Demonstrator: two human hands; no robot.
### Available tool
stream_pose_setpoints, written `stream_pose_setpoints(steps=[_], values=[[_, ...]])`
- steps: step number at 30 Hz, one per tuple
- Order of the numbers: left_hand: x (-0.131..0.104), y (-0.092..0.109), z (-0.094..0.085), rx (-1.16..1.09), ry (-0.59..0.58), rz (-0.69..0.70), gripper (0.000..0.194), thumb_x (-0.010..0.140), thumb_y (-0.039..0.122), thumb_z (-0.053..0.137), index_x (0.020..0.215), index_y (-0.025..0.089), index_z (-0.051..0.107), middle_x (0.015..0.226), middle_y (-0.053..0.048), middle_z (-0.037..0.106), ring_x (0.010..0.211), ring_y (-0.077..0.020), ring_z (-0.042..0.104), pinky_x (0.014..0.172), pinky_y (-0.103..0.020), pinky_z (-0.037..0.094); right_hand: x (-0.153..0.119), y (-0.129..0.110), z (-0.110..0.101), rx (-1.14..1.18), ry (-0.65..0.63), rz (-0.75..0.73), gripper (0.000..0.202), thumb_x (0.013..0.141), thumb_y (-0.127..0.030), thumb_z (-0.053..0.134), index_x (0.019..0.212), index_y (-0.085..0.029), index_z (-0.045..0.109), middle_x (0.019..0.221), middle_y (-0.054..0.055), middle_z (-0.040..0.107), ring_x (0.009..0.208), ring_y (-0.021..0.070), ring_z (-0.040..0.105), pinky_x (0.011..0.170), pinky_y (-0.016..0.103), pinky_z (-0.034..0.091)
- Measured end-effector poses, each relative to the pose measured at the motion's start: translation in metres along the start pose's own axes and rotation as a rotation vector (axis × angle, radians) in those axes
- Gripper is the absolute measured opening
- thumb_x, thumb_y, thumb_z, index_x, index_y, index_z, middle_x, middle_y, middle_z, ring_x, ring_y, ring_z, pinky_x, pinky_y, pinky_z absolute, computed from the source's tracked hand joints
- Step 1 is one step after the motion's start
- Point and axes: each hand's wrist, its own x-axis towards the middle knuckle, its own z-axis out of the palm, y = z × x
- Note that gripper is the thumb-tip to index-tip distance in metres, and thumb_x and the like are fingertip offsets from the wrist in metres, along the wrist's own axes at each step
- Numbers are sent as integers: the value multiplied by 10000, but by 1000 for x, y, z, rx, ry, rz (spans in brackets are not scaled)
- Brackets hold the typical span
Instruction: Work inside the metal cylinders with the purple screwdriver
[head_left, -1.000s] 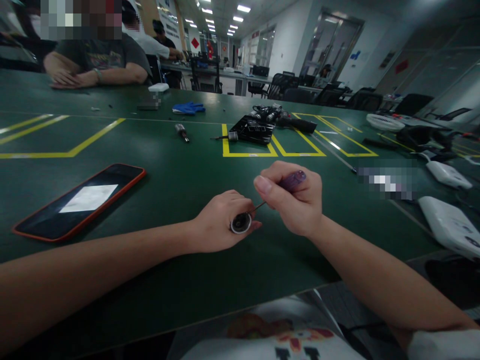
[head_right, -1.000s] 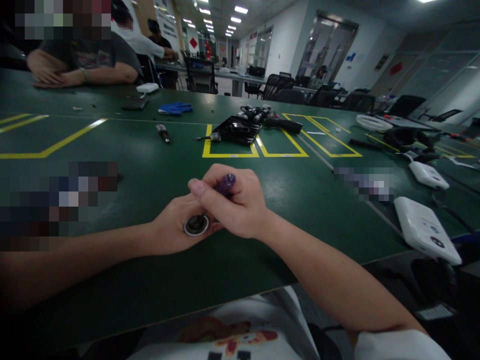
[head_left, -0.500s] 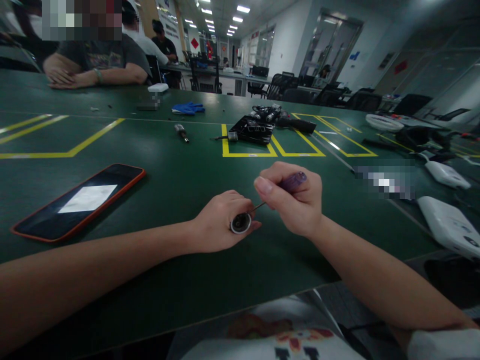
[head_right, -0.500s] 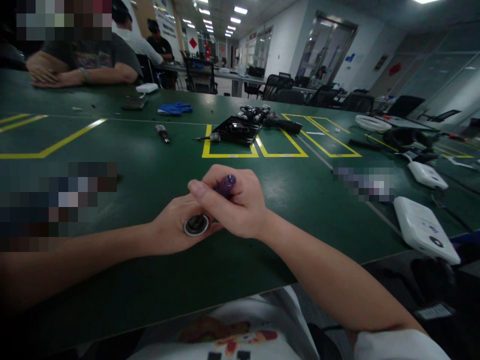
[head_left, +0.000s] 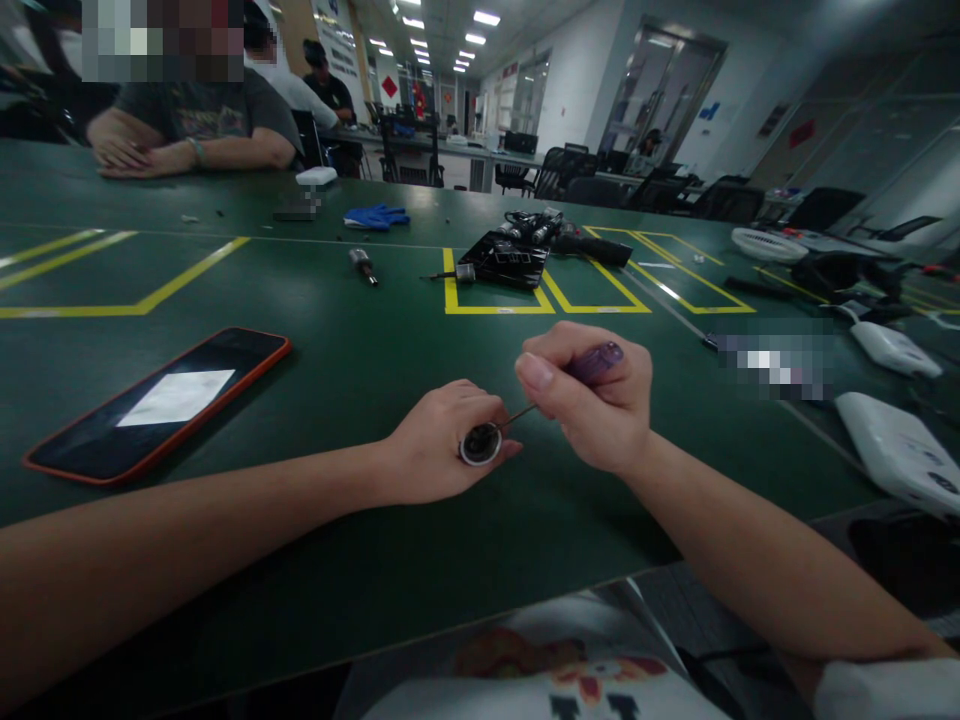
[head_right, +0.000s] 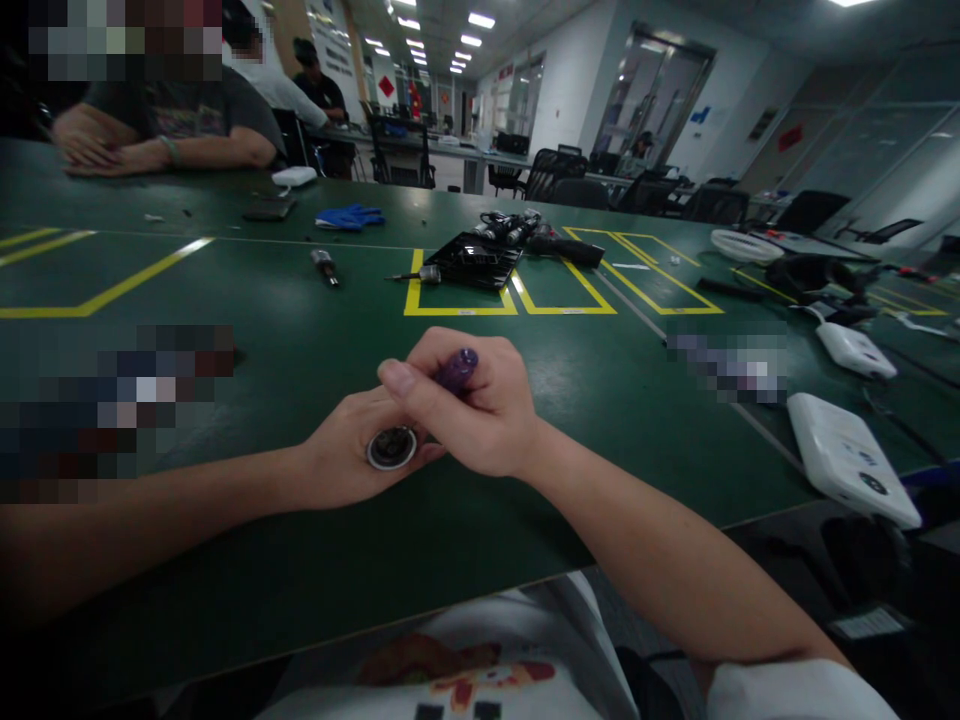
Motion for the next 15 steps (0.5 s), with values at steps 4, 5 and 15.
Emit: stream_pose_setpoints(steps=[4, 5, 15], values=[[1, 1, -1, 16, 8, 39, 210, 802, 308, 531, 664, 158, 480, 621, 15, 562, 585, -113, 539, 598, -235, 413, 0, 1, 0, 5, 32, -27, 227, 798, -198, 560, 581, -157, 507, 495, -57, 419, 445, 50, 382, 437, 213, 293], [1, 1, -1, 12, 9, 43, 201, 804, 301, 529, 670, 157, 483, 625, 14, 565, 588, -113, 540, 598, -234, 411, 0, 1, 0, -3, 9, -16, 229, 801, -197, 558, 582, -157, 504, 495, -57, 417, 446, 49, 378, 439, 213, 293], [2, 2, 0, 4, -4, -5, 167, 787, 258, 531, 663, 164, 470, 630, 17, 560, 597, -113, 539, 598, -234, 411, 1, 3, 1, -10, 26, 55, 256, 810, -223, 554, 572, -157, 486, 511, -56, 421, 460, 49, 386, 455, 209, 314]])
